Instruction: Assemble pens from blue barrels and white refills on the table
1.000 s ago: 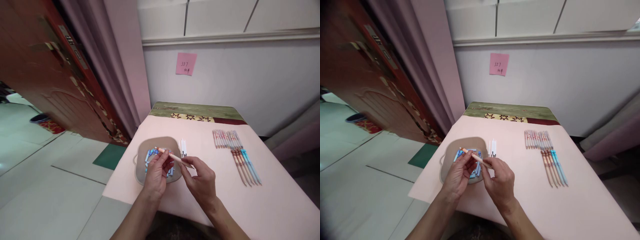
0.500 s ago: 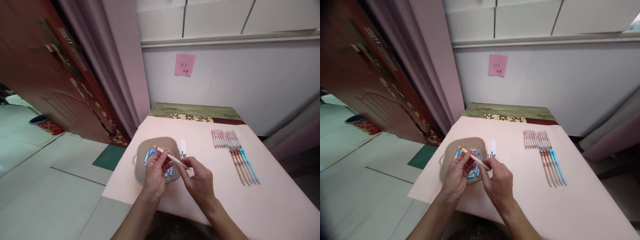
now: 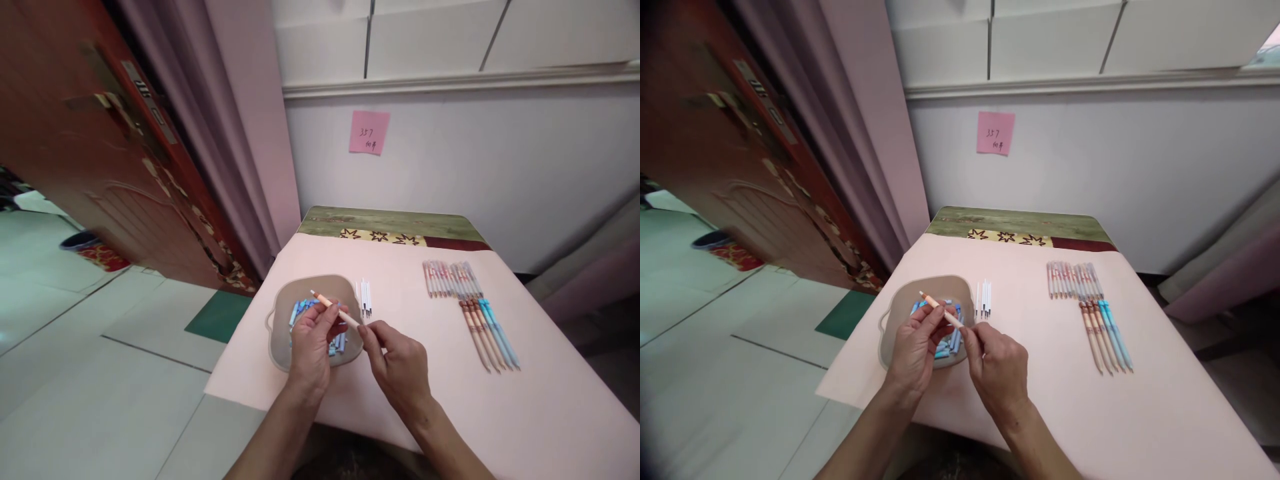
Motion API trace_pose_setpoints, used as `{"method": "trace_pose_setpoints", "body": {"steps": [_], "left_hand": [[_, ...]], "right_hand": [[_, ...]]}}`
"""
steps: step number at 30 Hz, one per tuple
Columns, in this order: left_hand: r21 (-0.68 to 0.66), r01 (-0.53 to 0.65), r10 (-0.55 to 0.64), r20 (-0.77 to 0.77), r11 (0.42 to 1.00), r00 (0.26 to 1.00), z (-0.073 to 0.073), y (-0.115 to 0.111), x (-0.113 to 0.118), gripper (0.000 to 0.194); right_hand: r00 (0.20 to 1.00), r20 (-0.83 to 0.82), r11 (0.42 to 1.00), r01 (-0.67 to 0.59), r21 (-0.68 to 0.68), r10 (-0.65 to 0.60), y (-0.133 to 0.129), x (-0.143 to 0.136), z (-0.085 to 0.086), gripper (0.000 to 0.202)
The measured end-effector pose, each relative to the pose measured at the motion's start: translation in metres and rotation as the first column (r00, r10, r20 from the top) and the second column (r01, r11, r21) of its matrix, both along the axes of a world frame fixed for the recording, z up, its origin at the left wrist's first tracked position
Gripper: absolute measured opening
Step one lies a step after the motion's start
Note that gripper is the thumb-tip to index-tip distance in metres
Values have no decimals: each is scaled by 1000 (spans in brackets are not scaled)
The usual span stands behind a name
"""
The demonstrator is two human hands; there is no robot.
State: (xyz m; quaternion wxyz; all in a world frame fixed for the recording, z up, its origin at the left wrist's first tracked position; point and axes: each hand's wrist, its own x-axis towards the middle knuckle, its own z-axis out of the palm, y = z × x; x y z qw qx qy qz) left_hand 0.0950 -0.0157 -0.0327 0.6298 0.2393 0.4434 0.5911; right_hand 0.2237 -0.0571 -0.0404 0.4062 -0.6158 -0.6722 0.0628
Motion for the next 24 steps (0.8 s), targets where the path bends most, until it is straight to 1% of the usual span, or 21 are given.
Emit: {"method": "trace_pose_setpoints", "body": {"steps": [1,4,8,11,13,15,17,21,24], "left_hand": [[1,-1,1,-11,1000,1000,0,0,0,31],[-4,-24,24,-49,1000,999,0,1,1,34],[7,-28,28,-84,1000,996,0,1,1,36],[20,1,1,-85,1000,996,0,1,2,35],[26,18,-16,-88,999,996,1,1,1,34],[30,27,-25,-94,999,995,2,1,0,32],[36,30,-26,-108,999,994,2,1,0,31],[61,43,-34,-147,997,989,0,1,0,29],[76,69,-58,-143,995,988,-2,0,0,29]], "right_hand": [[1000,11,1000,-2,-10,2,0,0,0,36],[1000,-4,1000,-2,7,2,1,1,-2,26],[1000,-30,1000,8,26,-8,0,0,-2,20],[997,-70,999,-24,-32,22,-1,0,-1,23],[991,-117,993,-70,-96,59,-2,1,0,27],[987,-135,986,-109,-129,92,-1,2,0,28],[990,-117,990,-94,-100,82,-1,2,0,23],[998,-67,1000,-24,-10,23,-1,0,-3,21],[994,-97,998,-54,-33,50,-3,-1,-3,20]]}}
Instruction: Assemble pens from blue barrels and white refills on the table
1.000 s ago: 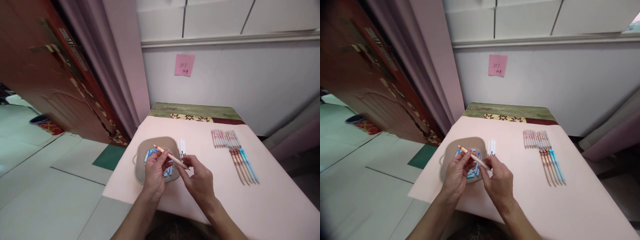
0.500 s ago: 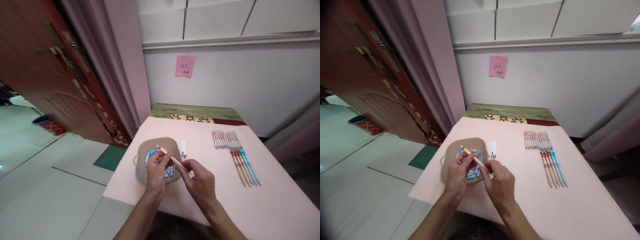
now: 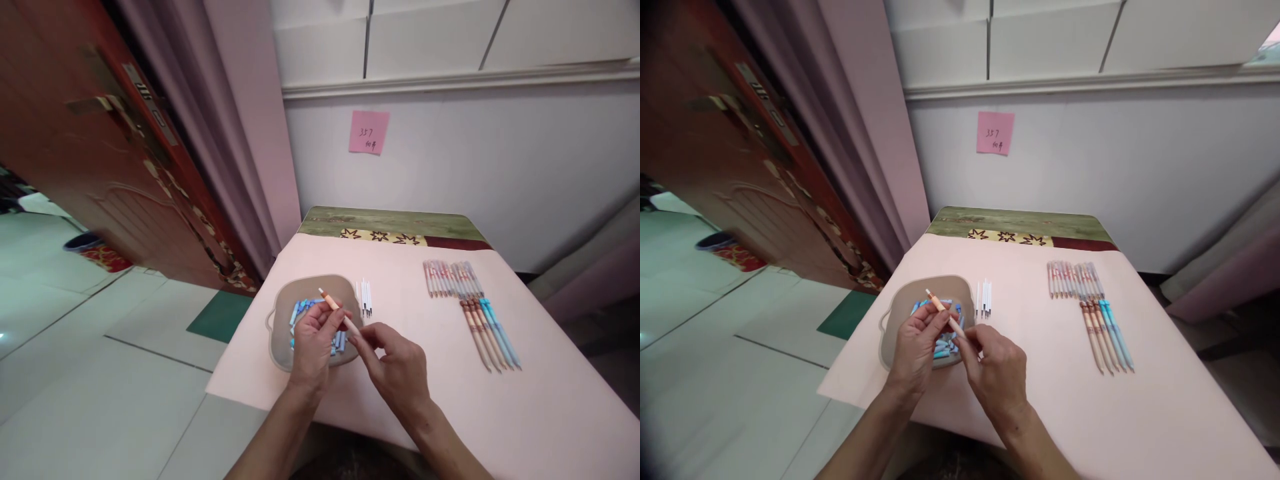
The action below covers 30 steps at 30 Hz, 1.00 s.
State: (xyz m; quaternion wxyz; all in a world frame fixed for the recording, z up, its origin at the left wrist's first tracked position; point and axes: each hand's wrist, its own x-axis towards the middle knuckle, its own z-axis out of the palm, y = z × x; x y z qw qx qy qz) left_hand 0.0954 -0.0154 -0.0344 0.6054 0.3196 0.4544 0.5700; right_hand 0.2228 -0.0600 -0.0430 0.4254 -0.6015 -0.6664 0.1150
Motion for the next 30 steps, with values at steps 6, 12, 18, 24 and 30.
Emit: {"method": "trace_pose_setpoints", "body": {"steps": [6,12,18,24,30], "left_hand": [[-17,-1,0,-41,1000,999,-1,0,2,30],[10,-15,16,-82,1000,997,-1,0,5,25],[14,11,-9,-109,1000,994,-2,-1,6,28],[150,105,-44,-361,983,931,2,-2,-14,33],[193,471,13,-933,860,359,-8,-29,-34,25]], "right_hand": [[999,-40,996,-24,-88,20,-1,2,2,19],[1000,-7,998,14,-62,-14,0,3,0,17],[995,-84,984,-67,-163,54,0,4,-1,18],[964,-264,982,-23,-187,-27,6,12,1,23],[710,-699,976,-78,-204,-89,11,17,3,35]]}}
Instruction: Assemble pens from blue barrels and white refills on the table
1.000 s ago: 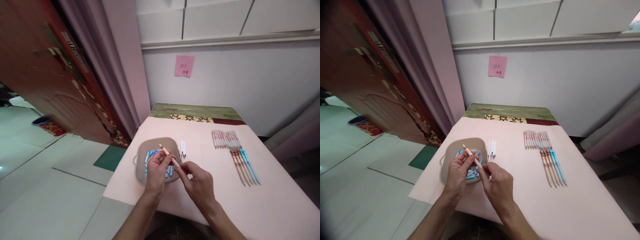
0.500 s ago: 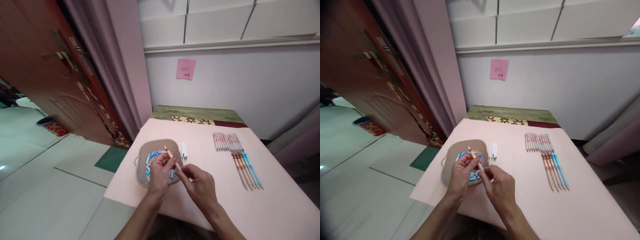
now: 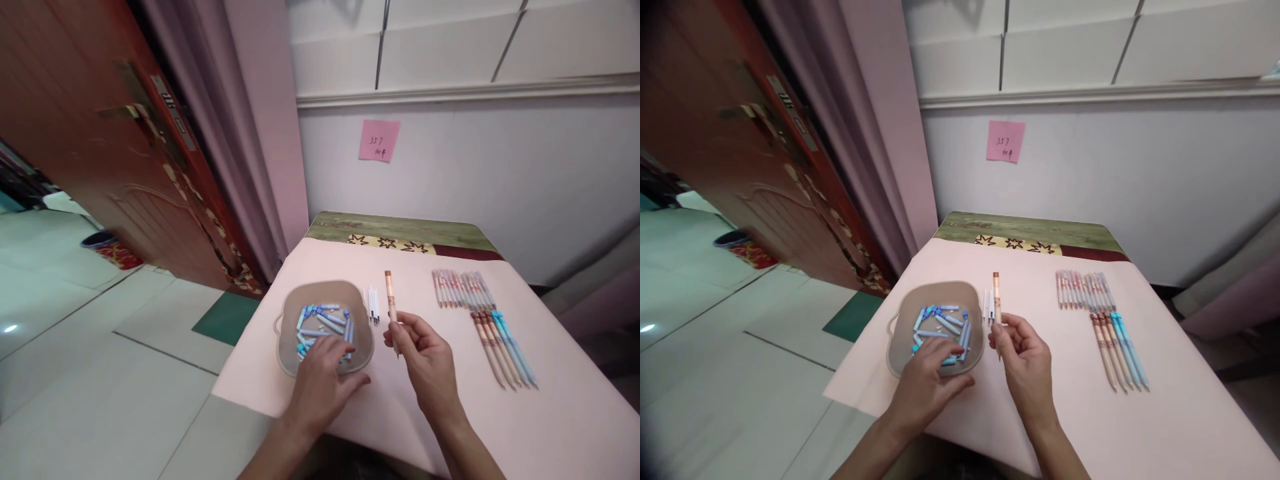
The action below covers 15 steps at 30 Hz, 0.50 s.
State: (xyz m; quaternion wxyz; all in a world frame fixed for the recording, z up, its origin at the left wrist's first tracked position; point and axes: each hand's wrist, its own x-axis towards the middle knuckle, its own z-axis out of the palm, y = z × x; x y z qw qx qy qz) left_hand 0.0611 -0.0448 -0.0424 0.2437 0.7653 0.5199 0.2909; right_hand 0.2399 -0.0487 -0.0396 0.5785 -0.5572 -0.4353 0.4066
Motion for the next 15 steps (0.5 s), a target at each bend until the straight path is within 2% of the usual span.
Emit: {"method": "trace_pose_setpoints", "body": {"steps": [4,8,10,12,15], "left_hand": [[57,9,7,-272,998,962,-14,-9,-2,7],[91,-31,61,-342,995,938,-17,-5,-9,10],[65,-40,58,-314,997,948,-14,-3,-15,9],[4,-40,40,-222,999,974,-10,0,-22,7],[-86,-97,104,74,991,992,0,7,-32,17]], "right_hand": [[995,-92,999,-41,-29,38,-1,-6,1,33],[991,-115,996,-78,-33,73,-3,-12,3,31],[991,-110,996,-85,-24,82,-3,-13,2,30],[992,-90,996,-87,-19,85,-2,-14,1,28],[991,-55,992,-127,-22,125,-2,-17,-2,27]]}}
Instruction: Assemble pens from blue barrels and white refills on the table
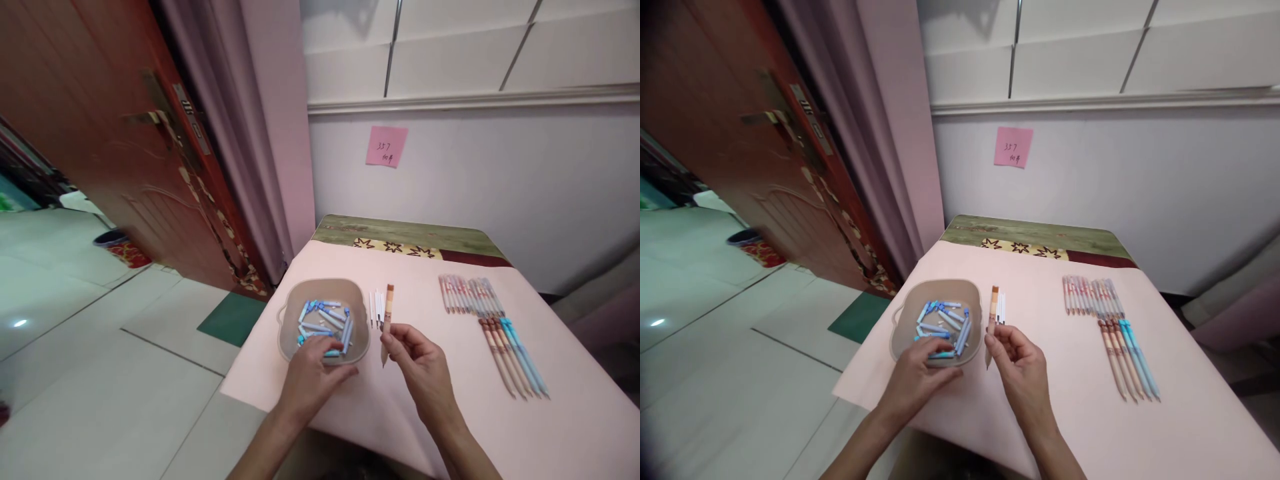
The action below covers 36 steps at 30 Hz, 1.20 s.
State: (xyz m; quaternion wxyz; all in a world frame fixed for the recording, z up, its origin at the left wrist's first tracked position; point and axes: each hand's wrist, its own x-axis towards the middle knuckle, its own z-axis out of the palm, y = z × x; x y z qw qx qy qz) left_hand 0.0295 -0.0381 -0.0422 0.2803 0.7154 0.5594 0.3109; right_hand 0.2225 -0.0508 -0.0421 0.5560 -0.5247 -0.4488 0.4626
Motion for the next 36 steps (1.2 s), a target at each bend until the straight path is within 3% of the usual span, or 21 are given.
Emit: {"method": "trace_pose_setpoints", "body": {"steps": [2,5,8,12,18,26,29,32,34,36], "left_hand": [[-79,-100,117,269,992,956,8,8,-3,20],[-293,-157,305,579,943,756,19,19,4,31],[-413,-71,372,716,908,590,22,23,21,40],[-415,39,337,787,909,516,19,22,41,33],[-412,5,347,773,911,531,24,20,51,21],[-369,3,307,779,930,547,25,12,62,23],[-369,13,290,751,929,593,26,15,63,27],[-340,24,234,695,940,679,35,31,44,35],[-233,-151,265,612,961,745,43,48,19,38],[-42,-334,310,495,942,812,48,64,-12,30]], "right_hand": [[997,23,997,-72,15,72,-1,-5,-1,26],[983,64,984,-174,41,171,-4,-14,-2,27],[973,120,978,-203,44,196,-6,-19,-3,29],[967,175,979,-197,52,186,-8,-16,-4,27],[967,191,984,-176,33,167,-10,-13,-5,24],[968,194,986,-168,19,162,-16,-12,-1,25],[972,164,985,-171,17,166,-16,-10,-1,27],[982,140,990,-135,36,129,-13,-6,-4,28],[988,129,995,-95,39,89,-10,1,-7,29],[992,119,998,-50,22,47,-6,10,-11,31]]}}
